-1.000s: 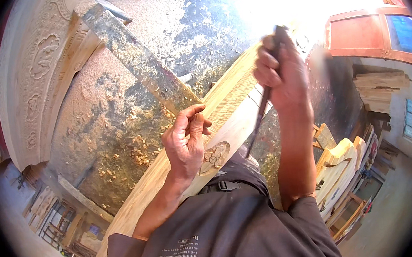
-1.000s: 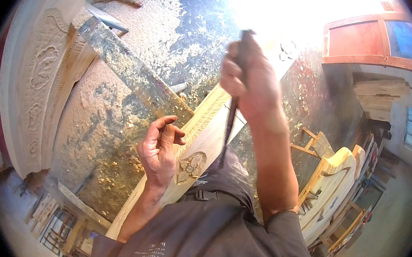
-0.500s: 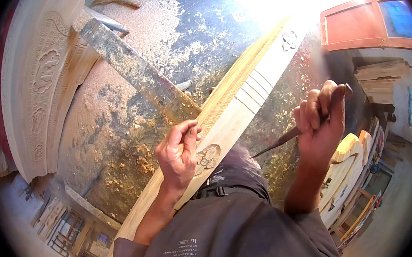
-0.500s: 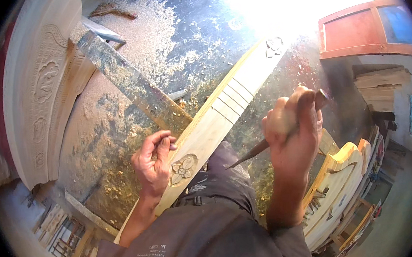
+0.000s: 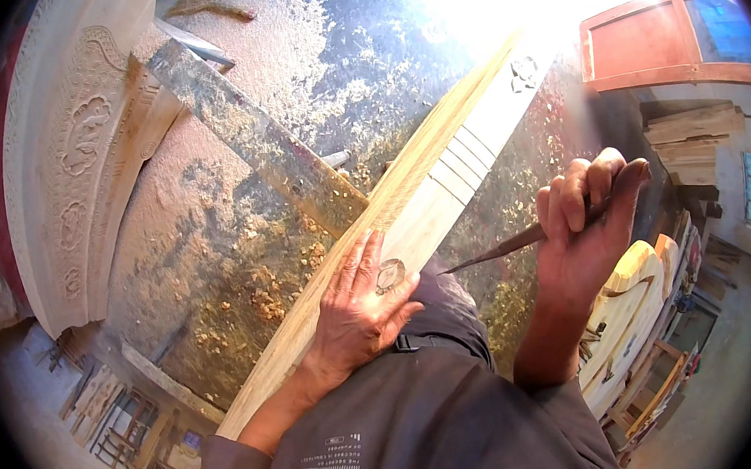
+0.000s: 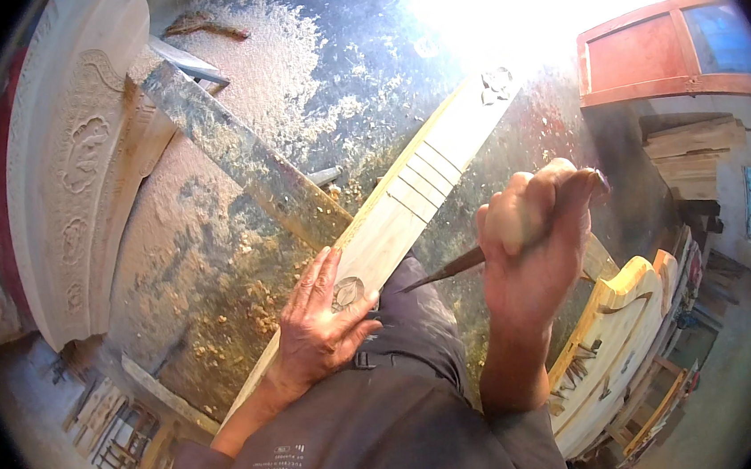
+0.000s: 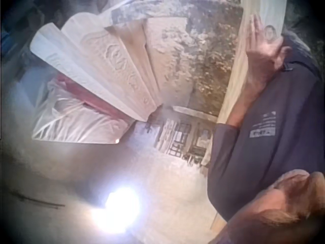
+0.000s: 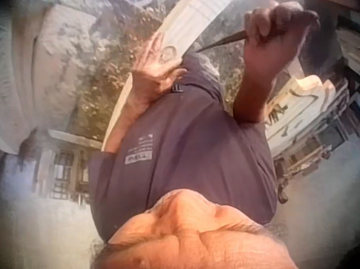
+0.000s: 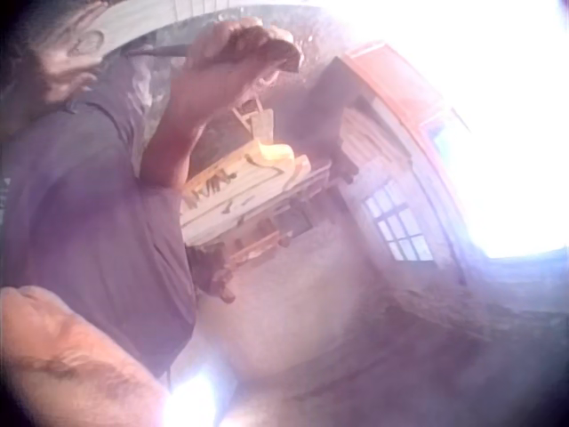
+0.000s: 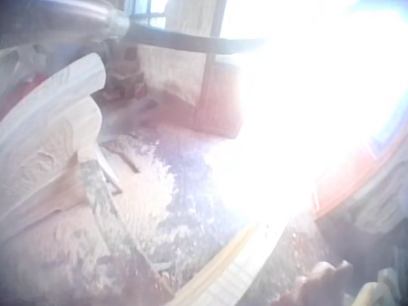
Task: The person carves decorative floral designs into a long wooden plank using a chisel, pushing the blade through the wood by hand to remove shavings.
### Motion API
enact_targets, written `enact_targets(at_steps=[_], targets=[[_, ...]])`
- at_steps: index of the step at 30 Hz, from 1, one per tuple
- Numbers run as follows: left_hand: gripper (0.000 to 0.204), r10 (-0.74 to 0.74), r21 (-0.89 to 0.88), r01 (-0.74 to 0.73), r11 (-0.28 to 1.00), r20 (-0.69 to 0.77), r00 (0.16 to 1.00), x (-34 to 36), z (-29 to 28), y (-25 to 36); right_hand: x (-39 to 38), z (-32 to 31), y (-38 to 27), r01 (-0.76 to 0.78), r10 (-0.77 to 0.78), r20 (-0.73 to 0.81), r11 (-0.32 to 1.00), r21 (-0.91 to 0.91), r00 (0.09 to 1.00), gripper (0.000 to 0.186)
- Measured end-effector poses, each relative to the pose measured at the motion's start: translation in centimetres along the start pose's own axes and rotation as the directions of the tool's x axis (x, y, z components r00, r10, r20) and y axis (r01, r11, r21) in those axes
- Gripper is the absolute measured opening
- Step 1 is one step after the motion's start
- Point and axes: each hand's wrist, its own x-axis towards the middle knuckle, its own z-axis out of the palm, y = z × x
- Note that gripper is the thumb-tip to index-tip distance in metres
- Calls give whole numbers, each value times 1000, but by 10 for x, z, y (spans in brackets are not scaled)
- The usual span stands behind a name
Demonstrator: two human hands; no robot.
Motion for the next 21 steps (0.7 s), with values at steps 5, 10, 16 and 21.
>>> enact_targets(at_steps=[5,10,16,21], targets=[[20,-202,-336,125,934,-204,958,-3,-4,-18,19,28,16,-114,119,92,992,-62,989,59],[22,-236,-491,66,869,-293,926,33,4,-13,38,89,46,-311,344,130,924,-221,930,58],[18,-354,-552,199,810,-191,915,42,15,-13,50,117,96,-309,384,262,907,-285,885,52],[13,-416,-557,282,781,-128,900,38,15,-18,57,116,111,-375,453,224,872,-316,863,52]])
